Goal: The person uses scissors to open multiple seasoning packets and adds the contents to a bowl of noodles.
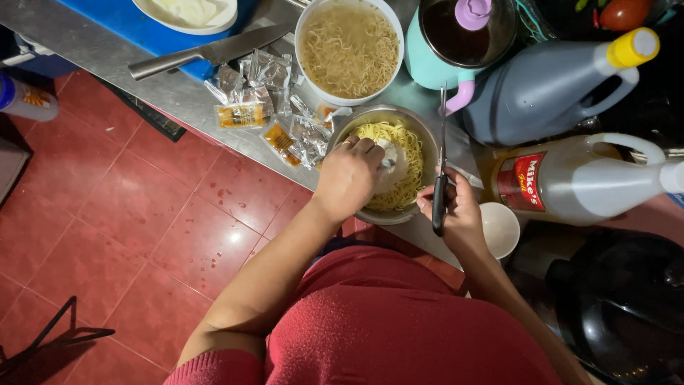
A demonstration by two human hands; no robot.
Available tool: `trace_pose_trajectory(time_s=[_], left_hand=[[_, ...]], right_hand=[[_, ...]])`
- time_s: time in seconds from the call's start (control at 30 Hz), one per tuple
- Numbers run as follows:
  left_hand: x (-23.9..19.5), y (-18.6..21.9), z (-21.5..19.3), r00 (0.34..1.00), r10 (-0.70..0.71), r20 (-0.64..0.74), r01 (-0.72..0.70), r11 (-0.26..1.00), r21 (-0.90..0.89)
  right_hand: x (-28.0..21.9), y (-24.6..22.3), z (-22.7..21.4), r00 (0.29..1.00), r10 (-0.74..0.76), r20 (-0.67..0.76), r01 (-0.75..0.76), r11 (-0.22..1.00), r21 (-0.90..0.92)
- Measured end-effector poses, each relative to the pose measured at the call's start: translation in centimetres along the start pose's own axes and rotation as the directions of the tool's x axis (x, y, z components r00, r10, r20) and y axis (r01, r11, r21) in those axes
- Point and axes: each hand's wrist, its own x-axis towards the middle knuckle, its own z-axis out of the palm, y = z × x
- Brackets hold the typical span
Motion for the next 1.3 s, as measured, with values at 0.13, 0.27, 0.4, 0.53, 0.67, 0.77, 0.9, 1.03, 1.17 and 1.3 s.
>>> trace_pose_trajectory(time_s=[0.13,0.27,0.4,0.53,0.67,0.77,0.9,1.03,1.17,1.3], left_hand=[[-2.1,-1.5,3.1,1.0,0.008,0.004,-0.008,1.0,0.02],[-1.2,-2.2,1.7,0.998,0.063,-0.031,-0.062,0.997,0.035],[-0.5,-1.4,0.9,0.999,0.033,0.01,-0.033,0.999,-0.004],[-2.2,-1.6,2.5,0.99,-0.116,0.083,0.127,0.981,-0.148],[-2.1,-1.0,2.9,0.929,-0.303,0.211,0.357,0.882,-0.307],[-2.2,-2.1,1.6,0.785,-0.515,0.346,0.612,0.553,-0.565],[-2.1,-8.3,-0.3,0.598,-0.764,0.242,0.671,0.312,-0.672],[-1.4,-16.2,-0.4,0.385,-0.921,-0.056,0.675,0.322,-0.663],[-1.7,-22.2,2.8,0.533,-0.842,-0.088,0.766,0.523,-0.374],[-0.8,-21.1,1.9,0.605,-0.796,0.013,0.796,0.605,-0.02]], right_hand=[[0.2,0.3,0.2,1.0,0.002,-0.013,-0.002,1.0,0.005],[0.2,-0.1,0.3,1.0,0.009,-0.012,-0.009,1.0,-0.01],[0.3,0.4,0.2,0.999,0.027,-0.025,-0.027,1.0,0.005],[0.2,0.0,0.2,0.999,0.043,-0.011,-0.042,0.999,0.018],[0.2,-0.1,0.4,0.999,0.046,-0.016,-0.046,0.998,0.033],[0.0,-0.9,0.4,0.999,0.051,-0.015,-0.05,0.998,0.033],[-0.5,-2.5,0.7,0.996,0.085,-0.037,-0.083,0.996,0.039],[-0.7,-2.8,0.6,0.995,0.08,-0.06,-0.079,0.997,0.013],[-1.0,-3.5,1.0,0.953,0.277,-0.125,-0.288,0.954,-0.082],[-1.2,-2.2,0.5,0.966,0.232,-0.113,-0.241,0.968,-0.072]])
